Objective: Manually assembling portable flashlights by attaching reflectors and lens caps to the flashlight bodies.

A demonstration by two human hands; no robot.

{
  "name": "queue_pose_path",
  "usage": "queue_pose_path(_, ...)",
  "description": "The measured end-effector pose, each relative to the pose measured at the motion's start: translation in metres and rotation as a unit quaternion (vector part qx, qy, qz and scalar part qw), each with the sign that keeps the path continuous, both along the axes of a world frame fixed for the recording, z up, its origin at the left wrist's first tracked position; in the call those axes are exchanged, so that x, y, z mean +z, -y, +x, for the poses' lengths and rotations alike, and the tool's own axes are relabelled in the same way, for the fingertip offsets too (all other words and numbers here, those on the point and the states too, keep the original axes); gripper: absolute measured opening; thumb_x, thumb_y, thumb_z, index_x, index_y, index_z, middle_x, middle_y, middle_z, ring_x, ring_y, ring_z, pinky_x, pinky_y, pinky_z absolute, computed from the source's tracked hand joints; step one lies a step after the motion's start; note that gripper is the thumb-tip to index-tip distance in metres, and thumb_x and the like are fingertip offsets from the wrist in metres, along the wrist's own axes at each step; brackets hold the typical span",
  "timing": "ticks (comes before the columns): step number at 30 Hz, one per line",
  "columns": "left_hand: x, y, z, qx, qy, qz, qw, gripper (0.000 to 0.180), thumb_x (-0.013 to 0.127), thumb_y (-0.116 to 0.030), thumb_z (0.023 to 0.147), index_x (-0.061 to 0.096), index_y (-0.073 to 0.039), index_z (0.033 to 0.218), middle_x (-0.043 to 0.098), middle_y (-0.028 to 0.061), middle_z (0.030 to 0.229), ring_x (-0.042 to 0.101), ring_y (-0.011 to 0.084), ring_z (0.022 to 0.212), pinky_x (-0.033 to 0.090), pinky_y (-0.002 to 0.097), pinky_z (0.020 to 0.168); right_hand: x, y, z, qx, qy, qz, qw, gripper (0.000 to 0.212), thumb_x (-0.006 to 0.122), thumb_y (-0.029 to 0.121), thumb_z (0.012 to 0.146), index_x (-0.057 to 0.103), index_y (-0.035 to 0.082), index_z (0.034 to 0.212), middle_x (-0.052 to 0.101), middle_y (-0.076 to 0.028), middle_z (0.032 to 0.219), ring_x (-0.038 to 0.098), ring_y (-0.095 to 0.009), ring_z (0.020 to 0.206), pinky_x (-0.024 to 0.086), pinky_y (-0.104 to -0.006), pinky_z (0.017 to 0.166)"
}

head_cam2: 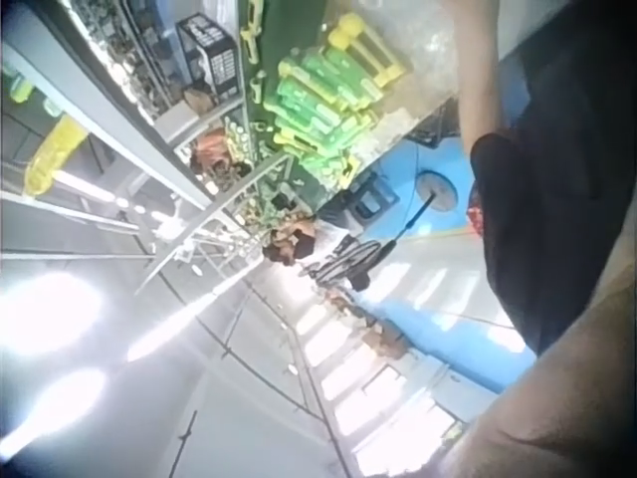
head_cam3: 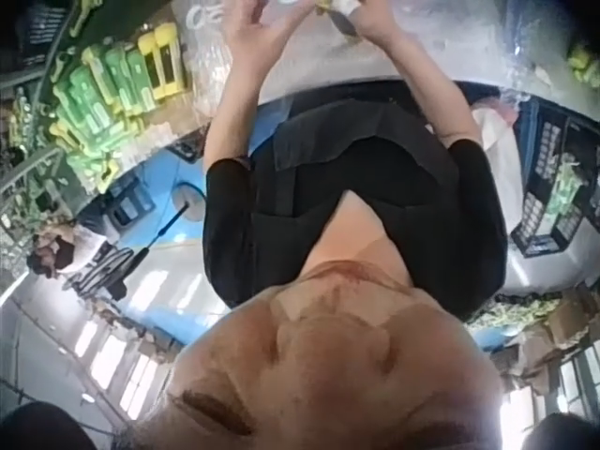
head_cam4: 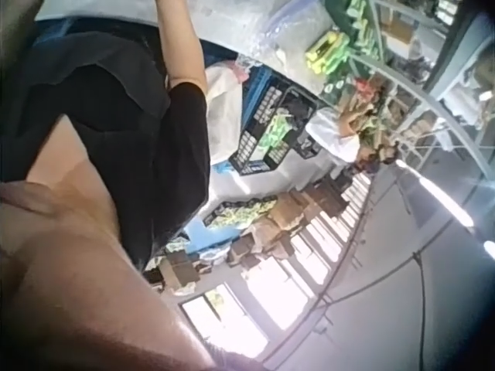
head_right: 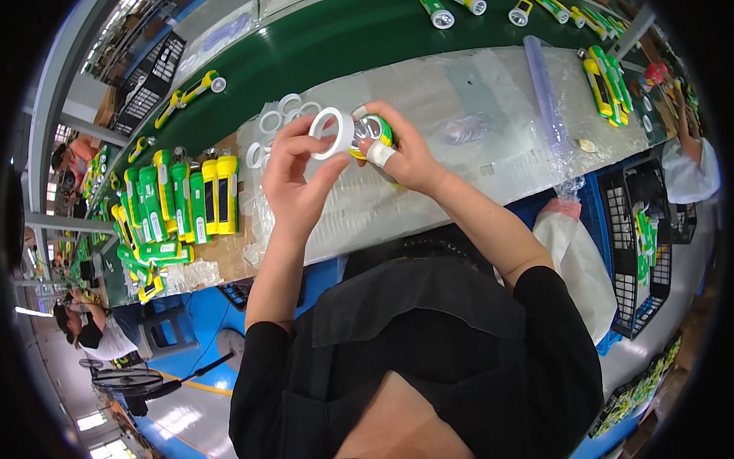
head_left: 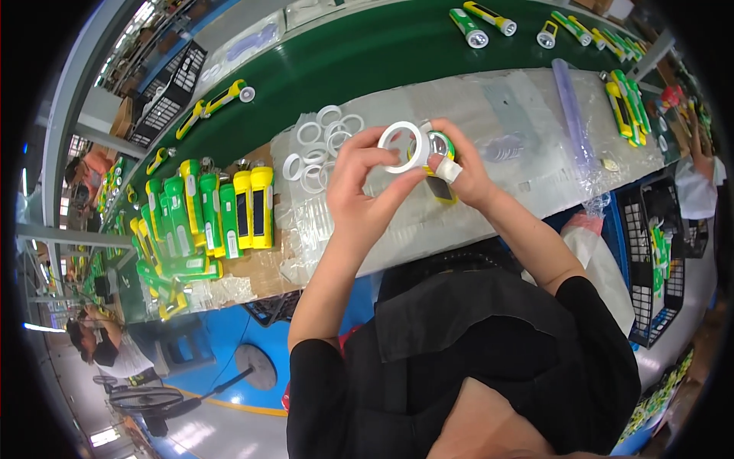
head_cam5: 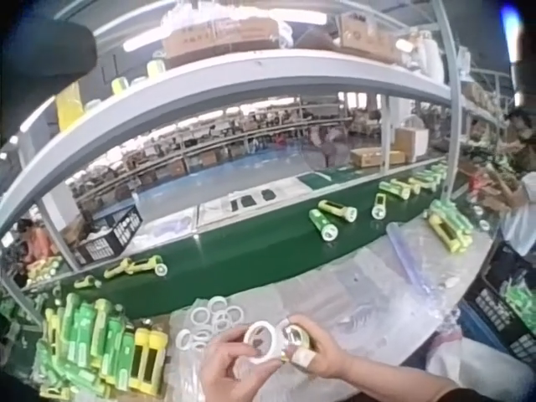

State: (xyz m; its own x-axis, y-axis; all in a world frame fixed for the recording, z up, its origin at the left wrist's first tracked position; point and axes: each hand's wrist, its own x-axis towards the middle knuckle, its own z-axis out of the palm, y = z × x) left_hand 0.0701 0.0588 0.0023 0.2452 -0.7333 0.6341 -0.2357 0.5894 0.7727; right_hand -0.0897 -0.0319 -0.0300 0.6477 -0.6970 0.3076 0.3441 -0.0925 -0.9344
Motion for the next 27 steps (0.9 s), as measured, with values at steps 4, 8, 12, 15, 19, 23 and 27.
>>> queue_pose_path(4,0.006,0.015,-0.009,0.059,0.188,-0.065,0.978,0.03,0.085,-0.009,0.072,0.067,-0.003,0.095,0.061,0.0147,0.115,0.062,0.0232,0.099,0.05,0.0321,0.083,-0.012,0.01,-0.002,-0.019,0.028,-0.056,0.998,0.037,0.06,0.01,0.091,0.047,0.006,0.125,0.056,-0.005,0.109,0.056,-0.011,0.096,0.048,-0.0269,0.082)
queue_pose_path(8,-0.003,0.024,-0.012,0.096,0.232,-0.071,0.965,0.04,0.089,-0.022,0.062,0.072,-0.01,0.096,0.062,0.0113,0.107,0.059,0.0242,0.09,0.048,0.0311,0.068,-0.01,0.011,-0.005,-0.012,0.041,-0.024,0.999,0.04,0.057,0.014,0.09,0.045,0.007,0.128,0.056,-0.005,0.114,0.053,-0.012,0.107,0.043,-0.028,0.093)
queue_pose_path(12,-0.004,0.027,-0.012,0.103,0.252,-0.069,0.96,0.039,0.089,-0.023,0.062,0.073,-0.011,0.096,0.062,0.0104,0.106,0.059,0.024,0.092,0.048,0.0316,0.068,-0.014,0.013,-0.012,0.002,0.024,-0.004,1.0,0.048,0.061,0.032,0.092,0.045,0.006,0.13,0.056,-0.005,0.121,0.054,-0.014,0.113,0.043,-0.0301,0.098)
queue_pose_path(15,0.003,0.026,-0.011,0.097,0.274,-0.077,0.954,0.038,0.088,-0.024,0.062,0.074,-0.011,0.096,0.062,0.0103,0.106,0.059,0.0249,0.092,0.048,0.0327,0.068,-0.012,0.014,-0.016,0.008,0.008,0.043,0.999,0.054,0.06,0.039,0.094,0.043,0.006,0.133,0.056,-0.006,0.125,0.053,-0.016,0.118,0.044,-0.0321,0.098)
queue_pose_path(19,0.023,0.026,-0.012,0.043,0.327,-0.023,0.944,0.037,0.087,-0.024,0.064,0.074,-0.012,0.096,0.062,0.0099,0.107,0.06,0.0263,0.093,0.049,0.0349,0.069,0.009,0.031,-0.029,-0.035,0.039,-0.157,0.986,0.055,0.071,0.034,0.087,0.049,0.005,0.129,0.056,-0.01,0.13,0.054,-0.021,0.121,0.046,-0.0354,0.097)
queue_pose_path(23,0.034,0.026,-0.014,-0.011,0.365,0.009,0.931,0.04,0.085,-0.026,0.066,0.071,-0.011,0.1,0.062,0.0096,0.108,0.061,0.029,0.094,0.051,0.0381,0.072,0.038,0.051,-0.064,-0.038,-0.113,-0.431,0.895,0.047,0.082,0.021,0.076,0.06,0.004,0.115,0.059,-0.013,0.126,0.06,-0.026,0.112,0.05,-0.0364,0.087)
queue_pose_path(27,0.035,0.036,-0.028,-0.016,0.384,0.021,0.923,0.044,0.085,-0.026,0.068,0.066,-0.012,0.106,0.063,0.0106,0.109,0.061,0.032,0.096,0.051,0.041,0.074,0.067,0.056,-0.081,-0.088,-0.175,-0.507,0.84,0.042,0.08,0.019,0.074,0.062,0.003,0.109,0.062,-0.012,0.114,0.063,-0.027,0.096,0.051,-0.0355,0.075)
